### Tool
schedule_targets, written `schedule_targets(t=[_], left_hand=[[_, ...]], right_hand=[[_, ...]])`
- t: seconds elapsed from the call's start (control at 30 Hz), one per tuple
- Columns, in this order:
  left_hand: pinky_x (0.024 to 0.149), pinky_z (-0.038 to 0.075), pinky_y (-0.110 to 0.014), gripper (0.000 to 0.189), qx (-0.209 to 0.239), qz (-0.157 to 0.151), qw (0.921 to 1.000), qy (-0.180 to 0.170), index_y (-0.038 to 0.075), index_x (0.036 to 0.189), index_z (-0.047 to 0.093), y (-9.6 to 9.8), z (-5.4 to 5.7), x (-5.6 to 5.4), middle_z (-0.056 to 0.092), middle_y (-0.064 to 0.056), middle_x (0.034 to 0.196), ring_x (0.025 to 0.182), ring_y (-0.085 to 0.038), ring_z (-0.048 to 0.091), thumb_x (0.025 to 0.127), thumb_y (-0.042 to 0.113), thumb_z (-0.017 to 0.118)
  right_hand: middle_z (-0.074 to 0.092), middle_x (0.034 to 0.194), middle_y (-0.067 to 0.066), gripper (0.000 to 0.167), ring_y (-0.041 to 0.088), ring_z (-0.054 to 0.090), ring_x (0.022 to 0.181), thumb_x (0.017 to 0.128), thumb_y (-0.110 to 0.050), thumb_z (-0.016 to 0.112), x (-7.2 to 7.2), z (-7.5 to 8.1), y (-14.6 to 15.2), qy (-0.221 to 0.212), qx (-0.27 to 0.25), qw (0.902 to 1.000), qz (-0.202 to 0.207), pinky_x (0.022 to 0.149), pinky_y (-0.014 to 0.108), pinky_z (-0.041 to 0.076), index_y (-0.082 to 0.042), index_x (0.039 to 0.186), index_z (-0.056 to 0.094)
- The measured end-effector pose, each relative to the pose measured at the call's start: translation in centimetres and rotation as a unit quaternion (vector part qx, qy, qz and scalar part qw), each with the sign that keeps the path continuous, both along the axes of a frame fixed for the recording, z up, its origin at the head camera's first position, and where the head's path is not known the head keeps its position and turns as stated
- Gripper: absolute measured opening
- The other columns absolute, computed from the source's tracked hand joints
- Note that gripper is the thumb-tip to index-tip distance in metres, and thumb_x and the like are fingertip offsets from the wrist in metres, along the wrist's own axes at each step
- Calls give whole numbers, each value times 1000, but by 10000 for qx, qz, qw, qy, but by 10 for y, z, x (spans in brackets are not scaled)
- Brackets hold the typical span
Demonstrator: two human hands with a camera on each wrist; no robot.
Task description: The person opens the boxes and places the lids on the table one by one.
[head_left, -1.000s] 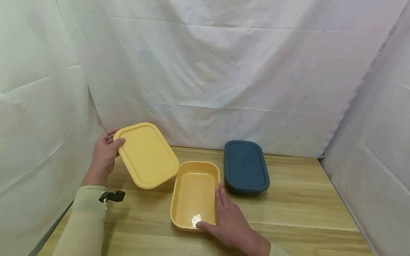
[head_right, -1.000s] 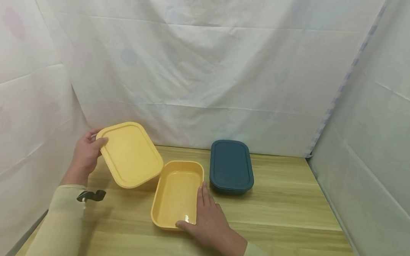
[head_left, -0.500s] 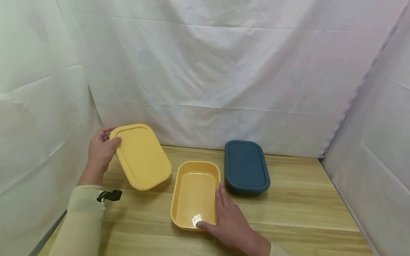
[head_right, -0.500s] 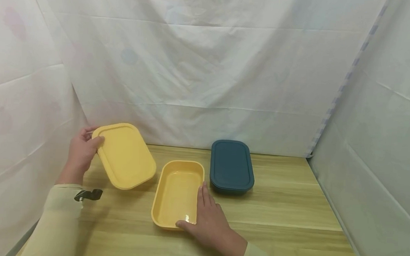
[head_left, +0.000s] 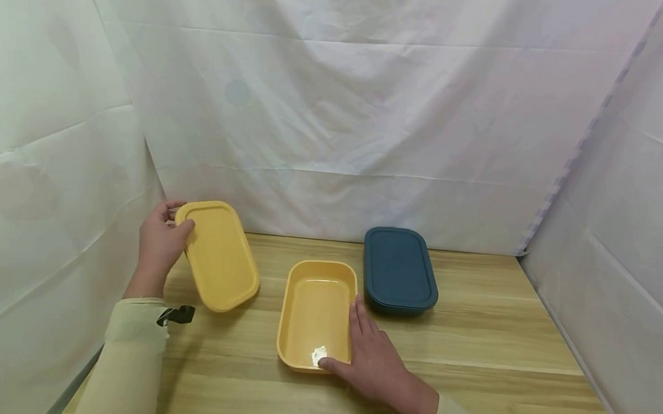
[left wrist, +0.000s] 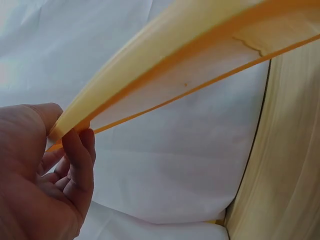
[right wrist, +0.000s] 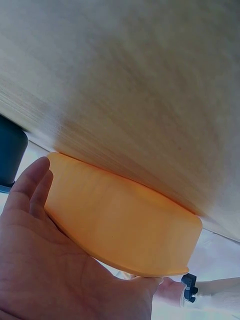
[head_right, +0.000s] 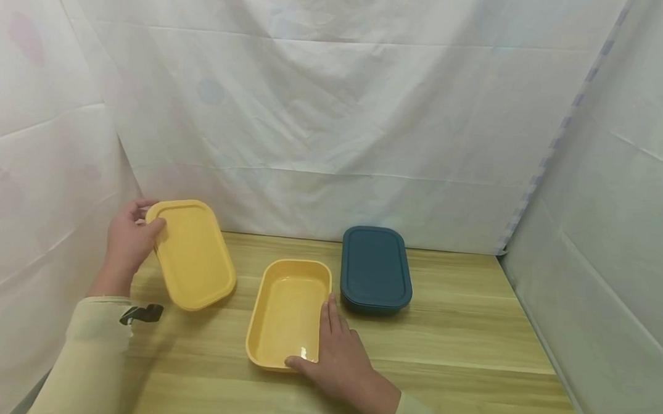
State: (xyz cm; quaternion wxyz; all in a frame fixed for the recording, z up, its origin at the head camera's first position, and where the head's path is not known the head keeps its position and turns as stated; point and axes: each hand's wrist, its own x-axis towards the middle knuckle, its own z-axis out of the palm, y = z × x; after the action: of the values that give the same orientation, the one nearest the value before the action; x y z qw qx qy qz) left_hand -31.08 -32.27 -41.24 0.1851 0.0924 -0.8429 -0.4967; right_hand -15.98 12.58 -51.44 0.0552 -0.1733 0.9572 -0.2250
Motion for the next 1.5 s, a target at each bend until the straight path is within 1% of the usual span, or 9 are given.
schedule_targets(t=[0.33, 0.5, 0.67, 0.9, 1.2, 1.3, 1.37, 1.43, 1.5], left_hand=[[58, 48, -16, 47, -824, 203, 9964, 86, 10, 148, 64, 5, 10, 5, 64, -13, 120, 88, -18, 56, 102, 21, 64], [57, 47, -15, 47, -1114, 166, 9930, 343, 9, 148, 65, 9, 14, 8, 66, -18, 120, 91, -23, 57, 102, 18, 64], [57, 46, -14, 44, -1417, 161, 9876, 653, 9, 145, 67, 13, 16, 9, 69, -17, 114, 89, -27, 61, 102, 16, 64], [61, 43, -13, 42, -1766, 191, 9765, 1222, 9, 142, 71, 17, 17, 9, 72, -16, 107, 84, -29, 64, 100, 13, 68], [73, 42, -18, 40, -2342, 107, 9510, 2016, 4, 138, 73, 20, 15, 7, 76, -20, 112, 86, -37, 73, 99, 7, 71], [75, 49, -25, 39, -2478, 95, 9442, 2166, 2, 137, 72, 20, 14, 7, 76, -20, 114, 89, -38, 73, 98, 5, 71], [76, 55, -37, 38, -2571, 70, 9401, 2238, 0, 136, 72, 20, 13, 6, 75, -22, 116, 90, -39, 72, 98, 4, 71], [76, 58, -51, 38, -2656, 54, 9362, 2302, -2, 136, 71, 20, 12, 6, 75, -23, 118, 91, -41, 72, 98, 3, 71], [79, 59, -59, 38, -2721, 51, 9335, 2337, -3, 136, 70, 20, 11, 6, 74, -25, 121, 93, -43, 71, 99, 2, 72]], right_hand=[[5, 183, 24, 127, 44, 25, 165, 96, -82, 64, 2, 3, 0, -17, -44, 10000, 25, 116, 68, 45, 5, 174, 15], [4, 183, 23, 127, 43, 23, 166, 96, -84, 62, 0, 1, 0, -60, 6, 10000, 5, 118, 67, 43, 4, 174, 15], [4, 183, 23, 127, 42, 22, 166, 95, -85, 61, -1, 1, 1, -70, -1, 10000, -25, 119, 65, 43, 5, 174, 15], [4, 183, 23, 128, 42, 23, 166, 95, -85, 61, 0, 2, 0, -83, -31, 10000, -20, 118, 65, 44, 5, 174, 15], [5, 183, 23, 128, 42, 24, 165, 95, -84, 63, -1, -3, 0, 22, 19, 10000, -29, 117, 64, 45, 5, 174, 15], [7, 183, 25, 128, 44, 26, 165, 95, -83, 64, -1, -2, 0, 42, -31, 10000, -26, 116, 66, 46, 6, 173, 16], [8, 182, 26, 127, 45, 27, 164, 95, -82, 65, 0, 0, 0, 59, -40, 10000, -23, 116, 66, 46, 7, 173, 17], [9, 182, 26, 127, 45, 27, 164, 95, -82, 65, 0, 1, 0, 69, -43, 10000, -19, 115, 66, 46, 7, 173, 17], [9, 182, 26, 127, 45, 28, 164, 96, -82, 65, 1, 2, -1, 66, -49, 10000, -19, 115, 66, 47, 7, 173, 18]])
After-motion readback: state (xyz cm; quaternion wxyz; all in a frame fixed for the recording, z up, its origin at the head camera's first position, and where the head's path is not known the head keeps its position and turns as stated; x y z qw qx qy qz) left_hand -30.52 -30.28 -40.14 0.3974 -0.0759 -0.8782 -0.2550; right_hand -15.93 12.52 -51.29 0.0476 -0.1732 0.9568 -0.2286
